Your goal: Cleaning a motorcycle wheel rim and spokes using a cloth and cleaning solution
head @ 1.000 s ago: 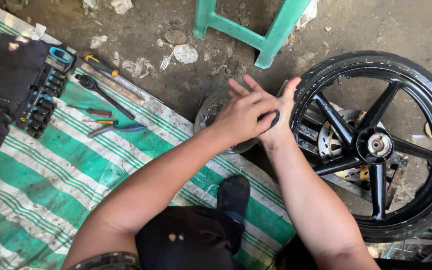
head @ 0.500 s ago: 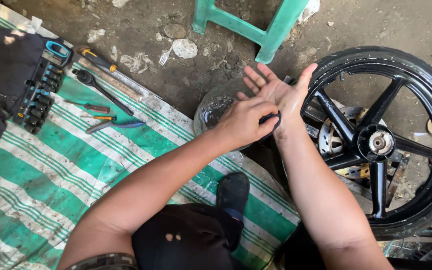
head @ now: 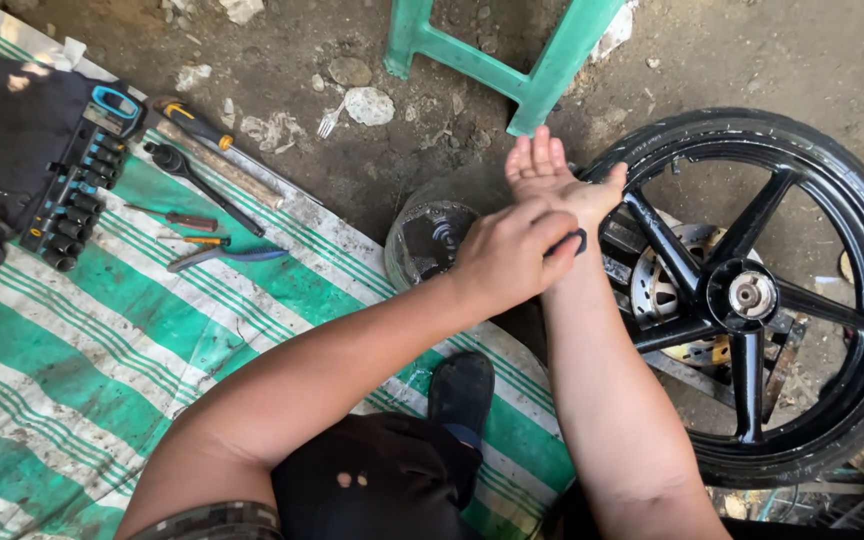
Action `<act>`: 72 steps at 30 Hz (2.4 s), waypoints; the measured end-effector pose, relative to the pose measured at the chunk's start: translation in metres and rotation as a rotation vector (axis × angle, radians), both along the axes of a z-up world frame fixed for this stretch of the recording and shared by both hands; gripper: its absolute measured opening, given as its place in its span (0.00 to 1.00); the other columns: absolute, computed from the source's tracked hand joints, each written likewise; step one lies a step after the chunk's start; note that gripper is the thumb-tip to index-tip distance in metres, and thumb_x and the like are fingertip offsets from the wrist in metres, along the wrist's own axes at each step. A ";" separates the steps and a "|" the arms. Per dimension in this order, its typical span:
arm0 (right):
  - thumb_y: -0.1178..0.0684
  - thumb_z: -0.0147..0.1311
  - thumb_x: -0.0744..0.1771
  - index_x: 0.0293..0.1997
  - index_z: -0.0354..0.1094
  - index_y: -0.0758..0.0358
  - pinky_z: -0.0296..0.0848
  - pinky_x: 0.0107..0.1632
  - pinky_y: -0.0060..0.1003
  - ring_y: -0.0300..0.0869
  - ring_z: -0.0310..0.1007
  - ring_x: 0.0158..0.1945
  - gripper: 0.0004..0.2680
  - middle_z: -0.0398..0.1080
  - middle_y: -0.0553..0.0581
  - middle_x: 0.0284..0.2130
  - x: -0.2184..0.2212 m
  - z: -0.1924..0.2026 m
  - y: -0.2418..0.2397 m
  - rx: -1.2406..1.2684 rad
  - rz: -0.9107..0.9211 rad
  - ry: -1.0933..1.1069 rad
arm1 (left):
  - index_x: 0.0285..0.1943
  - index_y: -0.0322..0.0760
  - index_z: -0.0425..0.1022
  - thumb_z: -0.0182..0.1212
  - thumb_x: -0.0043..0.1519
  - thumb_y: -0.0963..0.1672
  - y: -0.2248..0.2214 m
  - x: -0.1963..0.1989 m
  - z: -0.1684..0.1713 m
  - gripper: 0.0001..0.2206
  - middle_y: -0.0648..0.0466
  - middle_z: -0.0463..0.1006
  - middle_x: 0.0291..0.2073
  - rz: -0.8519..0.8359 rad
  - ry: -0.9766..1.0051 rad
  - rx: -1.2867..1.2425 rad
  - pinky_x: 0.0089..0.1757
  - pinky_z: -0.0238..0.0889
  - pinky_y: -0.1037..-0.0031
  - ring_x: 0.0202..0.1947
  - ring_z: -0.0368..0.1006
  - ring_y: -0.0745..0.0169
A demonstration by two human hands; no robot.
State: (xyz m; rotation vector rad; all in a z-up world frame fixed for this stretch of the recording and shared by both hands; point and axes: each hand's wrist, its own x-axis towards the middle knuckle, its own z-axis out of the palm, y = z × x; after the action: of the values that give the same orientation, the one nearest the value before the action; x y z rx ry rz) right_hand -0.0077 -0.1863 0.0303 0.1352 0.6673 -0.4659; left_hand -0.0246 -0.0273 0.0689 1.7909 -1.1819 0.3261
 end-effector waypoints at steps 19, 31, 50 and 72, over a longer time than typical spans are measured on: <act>0.21 0.38 0.71 0.62 0.60 0.70 0.74 0.59 0.57 0.60 0.73 0.55 0.33 0.70 0.67 0.50 0.004 0.039 -0.025 0.039 -0.164 -0.205 | 0.44 0.36 0.81 0.70 0.65 0.41 0.027 -0.005 0.051 0.03 0.53 0.78 0.38 -0.221 0.043 -0.031 0.34 0.72 0.63 0.30 0.77 0.51; 0.04 0.30 0.68 0.92 0.43 0.57 0.42 0.81 0.78 0.69 0.35 0.91 0.49 0.47 0.75 0.84 -0.070 0.064 -0.003 -0.169 0.439 -0.902 | 0.51 0.33 0.79 0.58 0.71 0.47 0.052 0.062 0.031 0.12 0.44 0.87 0.43 0.182 0.484 0.221 0.46 0.74 0.54 0.42 0.83 0.40; 0.41 0.62 0.69 0.48 0.86 0.57 0.83 0.56 0.55 0.57 0.84 0.47 0.13 0.85 0.63 0.41 -0.051 -0.505 0.022 -2.172 2.622 -0.463 | 0.58 0.54 0.83 0.62 0.66 0.58 0.039 0.125 0.014 0.18 0.42 0.86 0.55 0.213 1.019 0.081 0.62 0.71 0.51 0.64 0.79 0.36; 0.22 0.66 0.64 0.68 0.75 0.56 0.85 0.56 0.59 0.60 0.77 0.66 0.32 0.78 0.66 0.58 -0.070 0.005 0.116 -0.996 0.866 0.761 | 0.61 0.44 0.86 0.64 0.66 0.58 0.045 0.104 0.026 0.24 0.44 0.87 0.58 -0.162 0.567 1.152 0.63 0.70 0.45 0.66 0.77 0.36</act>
State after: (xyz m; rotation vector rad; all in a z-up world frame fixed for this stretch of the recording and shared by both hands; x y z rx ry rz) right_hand -0.0775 -0.0699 0.0352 -1.2871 1.0693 0.0598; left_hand 0.0796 0.0180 0.0945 2.4323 -1.1337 -1.1133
